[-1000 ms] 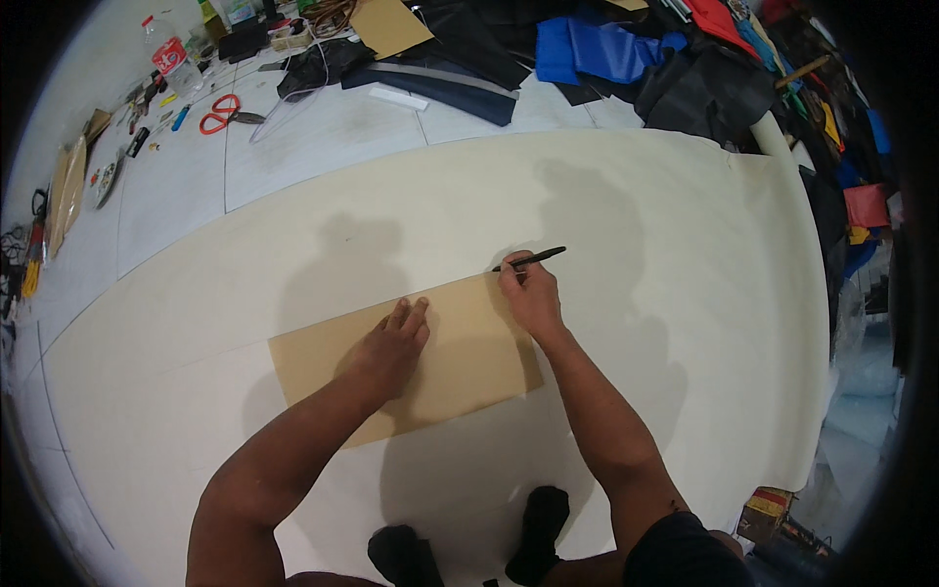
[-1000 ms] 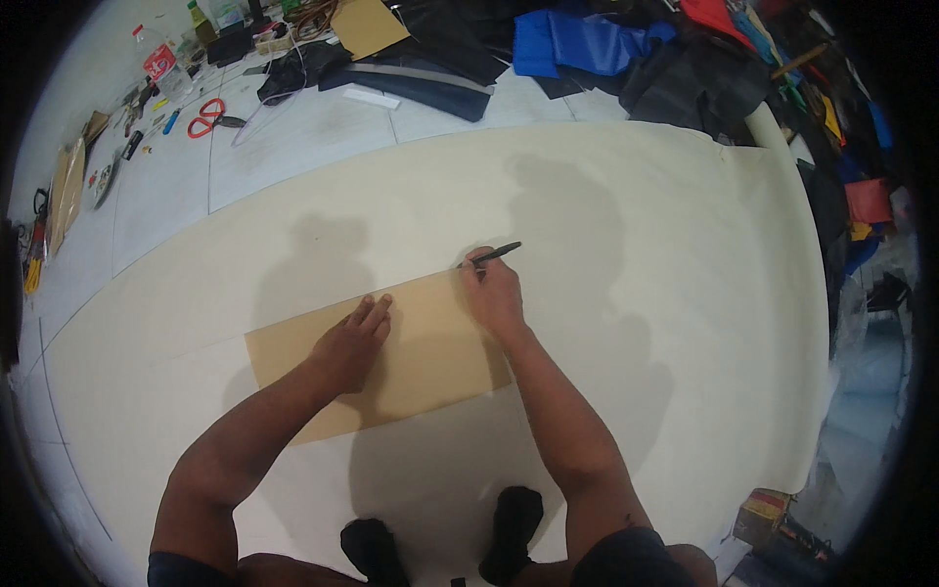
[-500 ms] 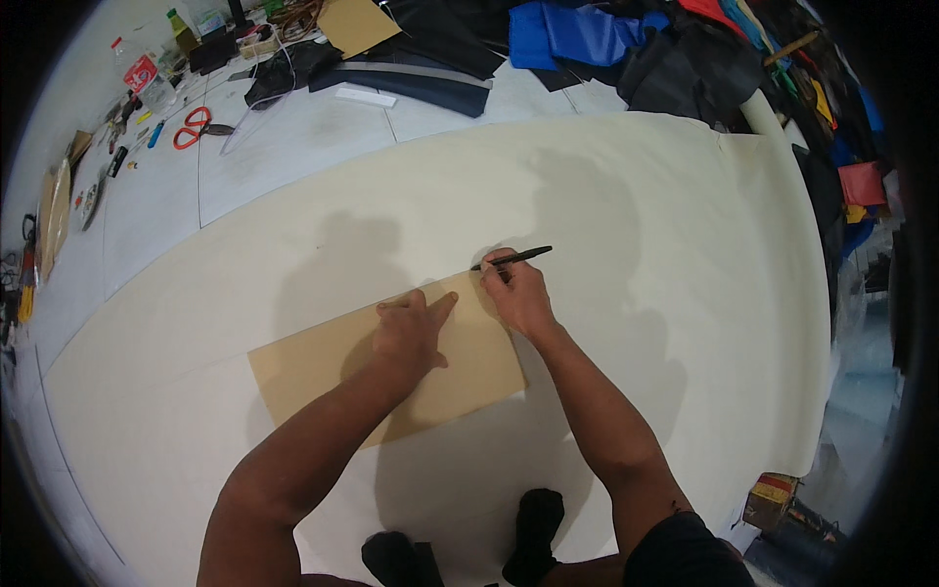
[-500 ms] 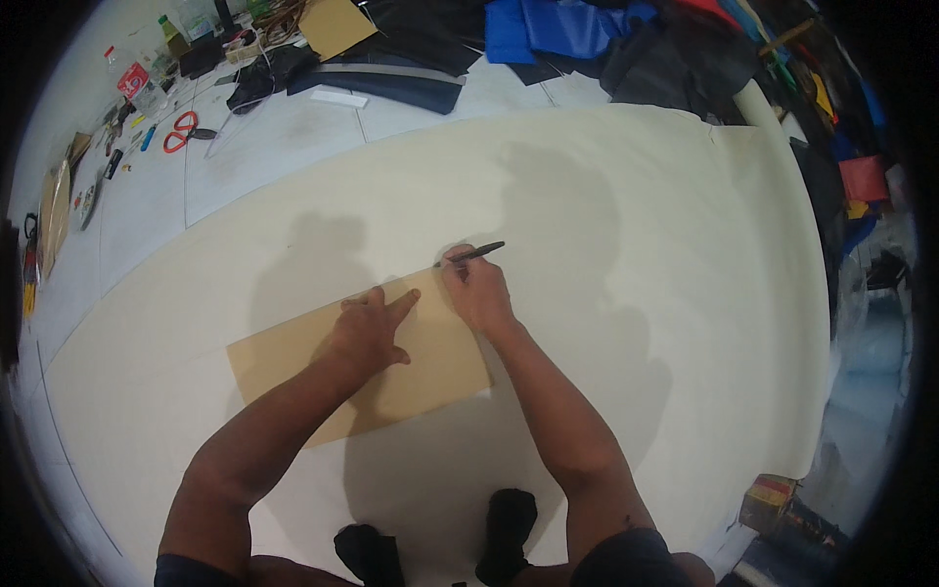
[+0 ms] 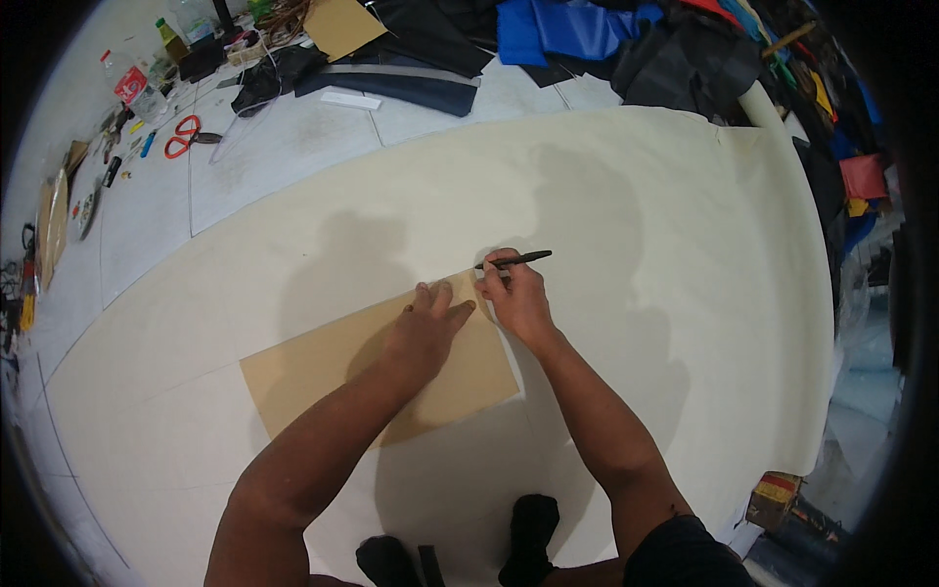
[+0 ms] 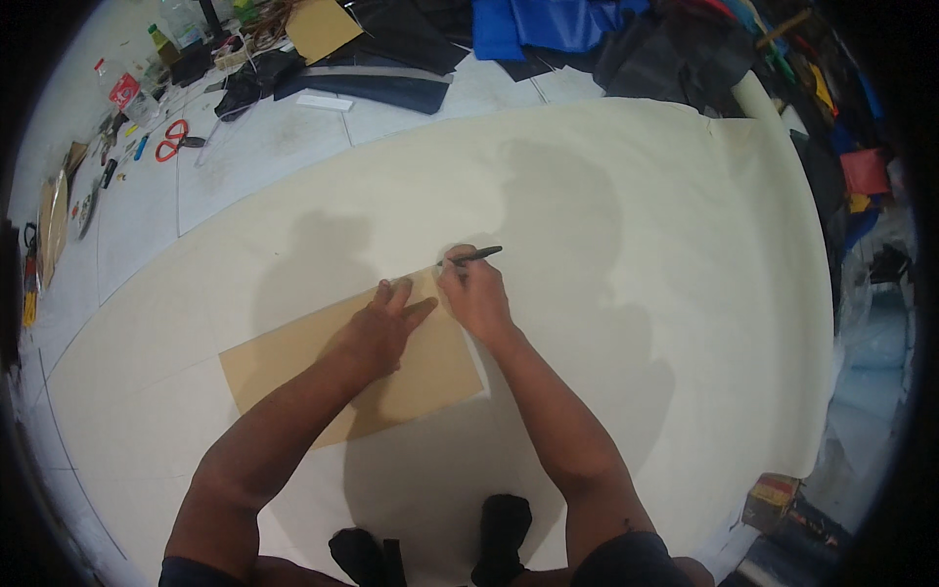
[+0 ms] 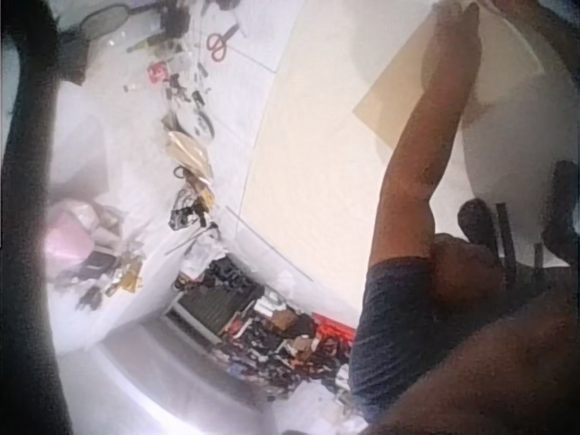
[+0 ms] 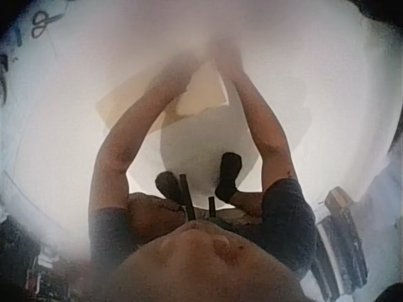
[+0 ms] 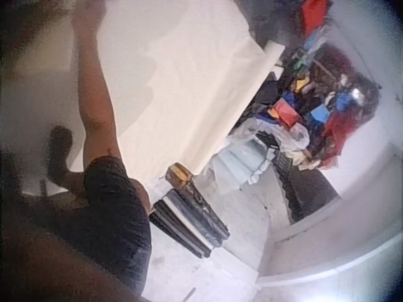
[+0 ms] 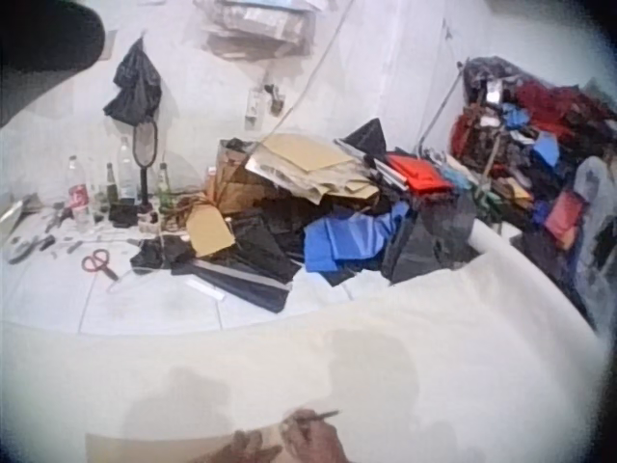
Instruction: The person sits on the floor and uses a pen to mark a rectangular piece of tan material placed on a larger white sheet. They repeatedly reposition the tan piece and make marks along its edges and corners.
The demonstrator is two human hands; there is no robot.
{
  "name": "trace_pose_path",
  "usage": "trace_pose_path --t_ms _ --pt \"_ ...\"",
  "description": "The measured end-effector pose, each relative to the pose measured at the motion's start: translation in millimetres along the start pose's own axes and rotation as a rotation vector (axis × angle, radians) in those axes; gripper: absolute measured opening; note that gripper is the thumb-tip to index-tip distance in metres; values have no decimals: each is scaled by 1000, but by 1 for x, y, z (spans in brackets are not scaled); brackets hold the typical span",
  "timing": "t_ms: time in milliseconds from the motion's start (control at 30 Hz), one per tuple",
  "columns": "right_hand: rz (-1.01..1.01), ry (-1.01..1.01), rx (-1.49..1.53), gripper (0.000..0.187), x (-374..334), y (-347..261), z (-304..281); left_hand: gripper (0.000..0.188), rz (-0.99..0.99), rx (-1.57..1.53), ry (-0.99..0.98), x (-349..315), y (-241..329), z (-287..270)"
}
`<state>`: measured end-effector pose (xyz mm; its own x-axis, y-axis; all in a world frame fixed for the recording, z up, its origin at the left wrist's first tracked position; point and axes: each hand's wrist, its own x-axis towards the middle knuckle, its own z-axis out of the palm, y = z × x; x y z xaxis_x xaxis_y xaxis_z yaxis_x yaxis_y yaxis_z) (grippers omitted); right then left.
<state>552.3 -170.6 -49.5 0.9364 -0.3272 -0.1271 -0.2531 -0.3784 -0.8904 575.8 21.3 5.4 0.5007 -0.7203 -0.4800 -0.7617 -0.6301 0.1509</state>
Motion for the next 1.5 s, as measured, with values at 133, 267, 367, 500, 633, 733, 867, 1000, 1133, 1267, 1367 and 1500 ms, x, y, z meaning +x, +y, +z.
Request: trace_pose_path --t_ms 133,267,367,500,633,733,867,1000,1133,1267,1367,1500 --pt "-117 -97 -301 24 -2 -17 -6 93 17 24 -67 1 -1 -4" --pt "-403 -78 -376 23 -14 -11 -18 105 -44 -112 15 6 16 6" --pt "-339 -236 -468 24 -31 -20 -32 105 -85 -84 64 5 23 15" --pt "-413 -316 -589 27 -74 0 -51 106 -122 -47 36 5 27 11" --pt "-411 -347 -558 30 -79 -1 -59 106 -149 -41 28 7 30 4" --pt "-480 -328 -559 31 -74 3 -58 105 -145 -38 31 9 31 9" --pt "-507 -438 -596 30 -106 10 -75 102 -146 -42 6 9 31 5" --pt "-481 -525 -670 29 -142 14 -92 102 -153 -24 -1 8 32 3" --pt "-470 -529 -664 31 -140 13 -91 102 -143 -53 -8 8 30 1" --pt "-491 -482 -608 32 -150 12 -96 102 -135 -51 -13 7 31 0" --pt "-478 -530 -597 32 -145 7 -96 103 -124 -93 38 6 28 4" --pt "-430 -576 -602 31 -140 -3 -97 103 -123 -126 40 7 27 6"
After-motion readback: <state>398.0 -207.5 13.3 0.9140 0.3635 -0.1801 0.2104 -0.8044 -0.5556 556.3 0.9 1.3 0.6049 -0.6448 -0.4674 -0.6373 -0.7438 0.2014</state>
